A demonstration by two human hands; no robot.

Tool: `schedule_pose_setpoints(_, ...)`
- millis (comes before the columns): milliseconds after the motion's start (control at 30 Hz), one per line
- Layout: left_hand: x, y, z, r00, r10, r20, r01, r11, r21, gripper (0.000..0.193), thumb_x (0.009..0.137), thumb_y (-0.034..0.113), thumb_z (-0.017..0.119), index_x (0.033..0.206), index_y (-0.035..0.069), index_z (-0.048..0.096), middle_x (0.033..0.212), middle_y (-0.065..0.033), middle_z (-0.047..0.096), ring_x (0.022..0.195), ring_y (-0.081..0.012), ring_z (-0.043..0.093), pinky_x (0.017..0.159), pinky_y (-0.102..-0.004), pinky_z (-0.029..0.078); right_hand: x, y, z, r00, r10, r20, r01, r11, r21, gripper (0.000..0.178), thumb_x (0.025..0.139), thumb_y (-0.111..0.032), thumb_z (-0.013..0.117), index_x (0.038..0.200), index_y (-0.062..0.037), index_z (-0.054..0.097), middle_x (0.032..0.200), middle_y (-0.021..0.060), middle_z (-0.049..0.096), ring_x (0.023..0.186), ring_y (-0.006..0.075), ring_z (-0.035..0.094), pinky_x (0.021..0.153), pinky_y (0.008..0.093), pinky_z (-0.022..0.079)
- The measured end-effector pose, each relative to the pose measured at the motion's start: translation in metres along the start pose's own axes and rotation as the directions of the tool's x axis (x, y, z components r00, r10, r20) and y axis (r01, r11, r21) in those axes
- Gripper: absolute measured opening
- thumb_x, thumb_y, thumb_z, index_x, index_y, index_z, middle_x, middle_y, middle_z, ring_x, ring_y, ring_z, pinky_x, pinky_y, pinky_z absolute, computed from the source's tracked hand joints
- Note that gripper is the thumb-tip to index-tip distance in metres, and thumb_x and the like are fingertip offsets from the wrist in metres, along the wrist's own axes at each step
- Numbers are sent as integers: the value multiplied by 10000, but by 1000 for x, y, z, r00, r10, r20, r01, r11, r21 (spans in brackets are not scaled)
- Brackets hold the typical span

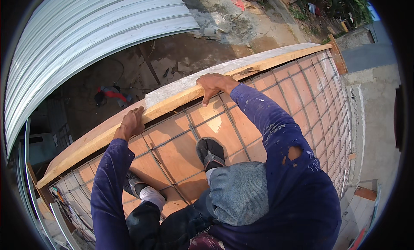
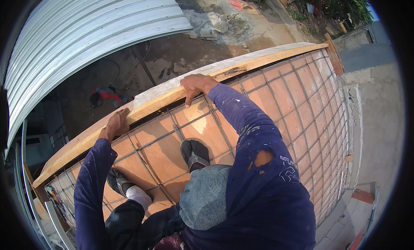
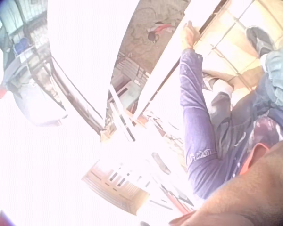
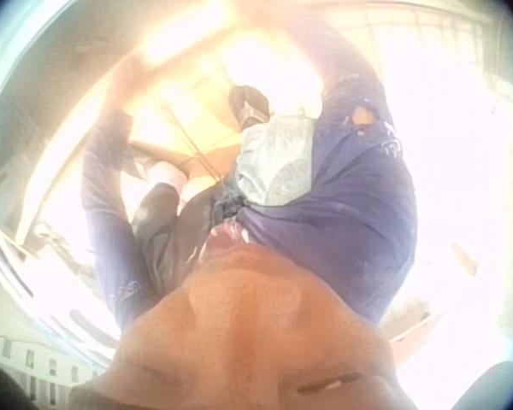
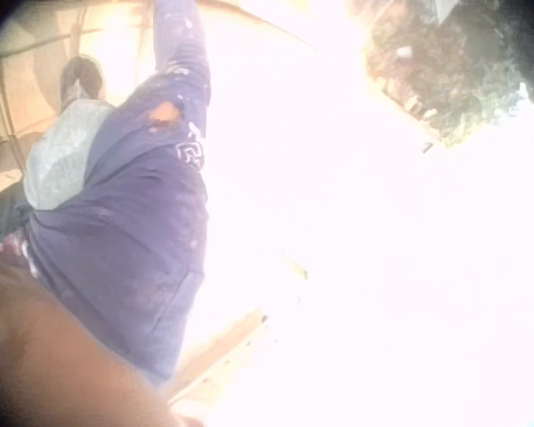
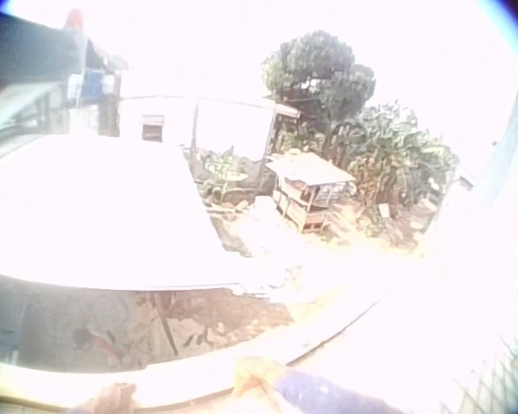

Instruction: Installing wooden boards as formwork for concrete on a roof edge, using a hammer and nails.

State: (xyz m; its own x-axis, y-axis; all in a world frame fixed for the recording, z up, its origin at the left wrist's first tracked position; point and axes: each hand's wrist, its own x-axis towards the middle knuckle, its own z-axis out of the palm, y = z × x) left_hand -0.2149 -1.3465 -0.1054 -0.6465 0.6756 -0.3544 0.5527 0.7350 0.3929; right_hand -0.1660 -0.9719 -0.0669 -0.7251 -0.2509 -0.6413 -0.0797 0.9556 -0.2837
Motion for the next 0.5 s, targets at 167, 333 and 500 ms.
schedule_pose_setpoints(167,-7,-2,4,1000,-24,4,24,999,46,351,708,-5,537,1058,2,511,1047,-257,610,1006,-444,582,858,-504,483,-14,-21,6,989,47,-139,-50,998,-23,461,664,-196,782,1048,-14,603,1041,191,627,1029,350,603,886,431,479)
schedule_pose_setpoints(333,-7,5,4,995,-73,-66,78,995,65,372,686,-18,575,1051,9,508,1053,-238,609,1019,-439,568,879,-490,474,-19,-25,11,954,128,-272,-140,990,-23,311,776,-89,633,1083,-47,643,1162,156,605,1145,305,554,999,407,421)
schedule_pose_setpoints(500,-11,11,-3,993,-96,-66,100,993,59,379,675,-29,594,1043,14,516,1069,-222,609,1026,-432,563,878,-482,476,-12,-24,21,942,105,-320,-124,991,-40,331,762,-96,658,1085,-25,641,1166,157,606,1141,300,560,993,399,429)
